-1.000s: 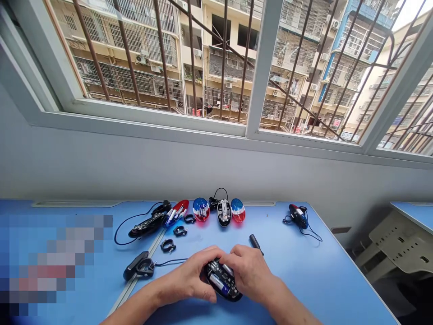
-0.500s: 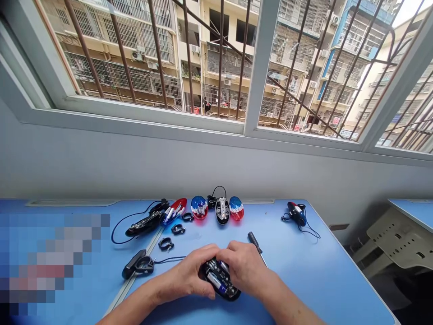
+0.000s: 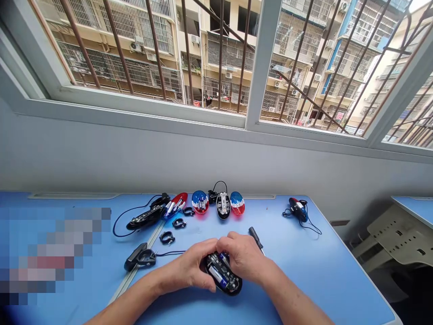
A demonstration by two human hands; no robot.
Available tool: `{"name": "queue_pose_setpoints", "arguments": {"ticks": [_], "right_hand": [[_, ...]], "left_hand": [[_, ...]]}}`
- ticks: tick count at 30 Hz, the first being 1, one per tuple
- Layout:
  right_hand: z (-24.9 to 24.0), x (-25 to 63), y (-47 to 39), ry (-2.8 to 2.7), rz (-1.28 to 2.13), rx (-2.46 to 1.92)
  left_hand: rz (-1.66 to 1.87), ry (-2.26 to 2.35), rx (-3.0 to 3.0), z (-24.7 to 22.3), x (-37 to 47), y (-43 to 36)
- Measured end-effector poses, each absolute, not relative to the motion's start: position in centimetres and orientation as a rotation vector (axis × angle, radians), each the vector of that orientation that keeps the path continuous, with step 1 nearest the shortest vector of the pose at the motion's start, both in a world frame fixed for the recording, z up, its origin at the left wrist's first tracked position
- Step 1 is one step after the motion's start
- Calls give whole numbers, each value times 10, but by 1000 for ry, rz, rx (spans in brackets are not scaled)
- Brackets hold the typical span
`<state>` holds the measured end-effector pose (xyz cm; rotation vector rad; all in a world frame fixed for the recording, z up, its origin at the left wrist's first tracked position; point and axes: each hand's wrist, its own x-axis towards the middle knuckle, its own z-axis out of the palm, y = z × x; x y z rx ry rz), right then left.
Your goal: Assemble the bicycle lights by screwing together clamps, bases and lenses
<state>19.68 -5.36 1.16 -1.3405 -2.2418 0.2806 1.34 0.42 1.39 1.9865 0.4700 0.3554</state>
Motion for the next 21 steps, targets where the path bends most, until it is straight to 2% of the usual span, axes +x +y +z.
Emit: {"name": "queue_pose_setpoints", "arguments": {"ticks": [21], "right_hand": [[11, 195, -52, -2189, 338, -1304]], "left_hand": [[380, 418, 2073, 8, 13, 7]]}}
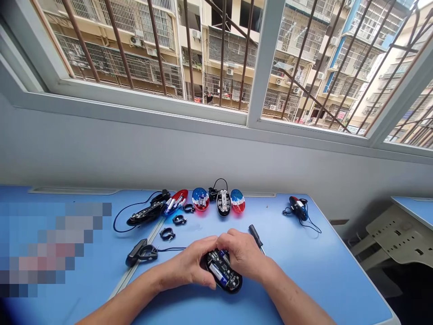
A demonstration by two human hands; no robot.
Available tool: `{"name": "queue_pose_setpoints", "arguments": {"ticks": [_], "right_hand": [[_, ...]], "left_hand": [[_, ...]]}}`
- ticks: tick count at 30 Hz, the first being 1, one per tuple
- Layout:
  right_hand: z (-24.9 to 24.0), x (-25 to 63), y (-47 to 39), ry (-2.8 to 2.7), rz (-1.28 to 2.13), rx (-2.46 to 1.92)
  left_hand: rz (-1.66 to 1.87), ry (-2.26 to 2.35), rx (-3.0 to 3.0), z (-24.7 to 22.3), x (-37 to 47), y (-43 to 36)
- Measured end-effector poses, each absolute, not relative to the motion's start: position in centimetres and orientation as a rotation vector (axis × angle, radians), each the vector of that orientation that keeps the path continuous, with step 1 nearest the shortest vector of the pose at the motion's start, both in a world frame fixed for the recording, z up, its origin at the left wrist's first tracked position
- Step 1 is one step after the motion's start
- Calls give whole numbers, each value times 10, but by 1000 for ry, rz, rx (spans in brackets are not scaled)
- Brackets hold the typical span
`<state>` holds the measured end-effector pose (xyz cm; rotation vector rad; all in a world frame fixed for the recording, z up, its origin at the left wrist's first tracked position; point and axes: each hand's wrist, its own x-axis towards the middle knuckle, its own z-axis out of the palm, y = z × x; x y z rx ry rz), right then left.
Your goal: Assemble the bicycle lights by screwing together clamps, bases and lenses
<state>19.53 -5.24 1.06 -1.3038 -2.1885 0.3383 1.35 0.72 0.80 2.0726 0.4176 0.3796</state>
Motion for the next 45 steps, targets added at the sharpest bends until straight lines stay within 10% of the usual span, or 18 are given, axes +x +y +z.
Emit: {"name": "queue_pose_setpoints", "arguments": {"ticks": [45], "right_hand": [[25, 197, -82, -1980, 541, -1188]], "left_hand": [[424, 466, 2133, 12, 11, 3]]}}
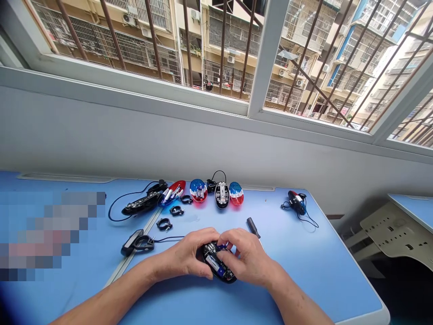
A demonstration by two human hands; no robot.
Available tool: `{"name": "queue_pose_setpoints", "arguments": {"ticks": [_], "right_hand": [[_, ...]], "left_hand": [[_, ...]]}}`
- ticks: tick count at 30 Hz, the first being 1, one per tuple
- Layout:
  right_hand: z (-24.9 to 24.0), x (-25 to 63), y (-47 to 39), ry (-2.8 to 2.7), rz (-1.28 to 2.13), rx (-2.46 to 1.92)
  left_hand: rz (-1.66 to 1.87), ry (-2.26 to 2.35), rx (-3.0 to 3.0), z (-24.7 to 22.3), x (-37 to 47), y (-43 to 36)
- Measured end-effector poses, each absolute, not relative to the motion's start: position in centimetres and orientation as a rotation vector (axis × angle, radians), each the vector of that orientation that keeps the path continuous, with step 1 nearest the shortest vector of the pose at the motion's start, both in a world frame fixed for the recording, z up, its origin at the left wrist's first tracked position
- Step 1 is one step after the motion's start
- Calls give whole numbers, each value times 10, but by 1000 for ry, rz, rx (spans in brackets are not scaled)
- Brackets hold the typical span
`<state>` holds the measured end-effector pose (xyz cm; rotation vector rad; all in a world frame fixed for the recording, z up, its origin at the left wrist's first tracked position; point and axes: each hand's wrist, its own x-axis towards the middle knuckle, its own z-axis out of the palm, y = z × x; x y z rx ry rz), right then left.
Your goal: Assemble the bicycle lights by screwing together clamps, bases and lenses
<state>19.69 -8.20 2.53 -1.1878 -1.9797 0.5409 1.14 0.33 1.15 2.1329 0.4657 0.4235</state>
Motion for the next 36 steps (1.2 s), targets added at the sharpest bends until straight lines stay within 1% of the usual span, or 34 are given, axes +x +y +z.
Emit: {"name": "queue_pose_setpoints", "arguments": {"ticks": [5, 10, 13, 21, 28, 36], "right_hand": [[19, 199, -80, -1731, 732, -1300], [18, 205, -70, -1400, 958, -1285], [22, 207, -66, -1293, 982, -1267], [14, 208, -64, -1379, 596, -1326], [3, 208, -63, -1609, 309, -1471], [-8, 209, -65, -1883, -123, -1601]], "left_hand": [[422, 485, 2111, 10, 10, 3], [419, 505, 2124, 11, 9, 3], [413, 517, 2139, 12, 9, 4], [393, 563, 2135, 14, 10, 1], [383, 592, 2130, 23, 10, -3], [351, 610, 2141, 21, 11, -1]]}}
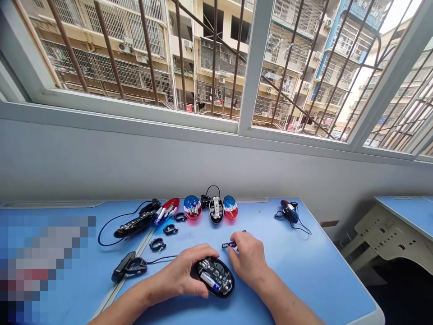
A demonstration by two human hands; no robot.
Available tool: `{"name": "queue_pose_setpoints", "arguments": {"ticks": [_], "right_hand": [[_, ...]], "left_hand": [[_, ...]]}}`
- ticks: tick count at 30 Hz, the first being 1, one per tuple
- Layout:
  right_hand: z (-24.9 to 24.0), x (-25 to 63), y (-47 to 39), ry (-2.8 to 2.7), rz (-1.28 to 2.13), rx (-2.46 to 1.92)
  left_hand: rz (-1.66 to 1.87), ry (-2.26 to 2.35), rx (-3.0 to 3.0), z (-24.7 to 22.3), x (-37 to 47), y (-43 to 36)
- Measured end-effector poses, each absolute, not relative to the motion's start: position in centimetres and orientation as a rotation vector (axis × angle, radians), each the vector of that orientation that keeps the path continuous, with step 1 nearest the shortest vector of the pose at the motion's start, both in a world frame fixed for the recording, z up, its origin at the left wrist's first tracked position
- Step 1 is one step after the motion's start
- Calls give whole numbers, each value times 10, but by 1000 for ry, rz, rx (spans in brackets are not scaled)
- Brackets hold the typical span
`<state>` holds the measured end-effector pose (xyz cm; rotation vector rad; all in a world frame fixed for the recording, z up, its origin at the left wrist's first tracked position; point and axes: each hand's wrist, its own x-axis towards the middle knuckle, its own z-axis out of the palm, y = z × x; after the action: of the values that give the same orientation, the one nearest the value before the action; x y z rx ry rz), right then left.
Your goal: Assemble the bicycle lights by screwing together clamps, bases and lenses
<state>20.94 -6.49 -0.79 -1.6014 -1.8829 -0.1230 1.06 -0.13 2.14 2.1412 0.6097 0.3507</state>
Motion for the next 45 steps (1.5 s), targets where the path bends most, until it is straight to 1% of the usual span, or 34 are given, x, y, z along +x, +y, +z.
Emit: {"name": "queue_pose_setpoints", "arguments": {"ticks": [4, 7, 11, 15, 19, 24, 31, 39, 45], "right_hand": [[-6, 209, -68, -2025, -247, -1713], [-3, 207, -71, -2108, -271, -1794], [-1, 206, -73, -2098, -217, -1812], [9, 211, -68, -1937, -94, -1843], [30, 221, -45, -1780, -100, -1987], [47, 221, 8, -1697, -174, -2113], [32, 204, 53, -1675, -261, -2258], [29, 196, 59, -1736, -323, -2334], [30, 195, 56, -1747, -313, -2305]], "left_hand": [[370, 613, 2158, 21, 11, -2], [376, 604, 2173, 20, 11, -2], [404, 579, 2166, 18, 12, 0], [409, 574, 2153, 15, 11, 0], [415, 595, 2133, 12, 12, 1], [410, 613, 2120, 11, 12, 2], [456, 580, 2137, 9, 12, 1], [478, 553, 2113, 7, 13, 2], [471, 556, 2126, 8, 14, 3]]}}
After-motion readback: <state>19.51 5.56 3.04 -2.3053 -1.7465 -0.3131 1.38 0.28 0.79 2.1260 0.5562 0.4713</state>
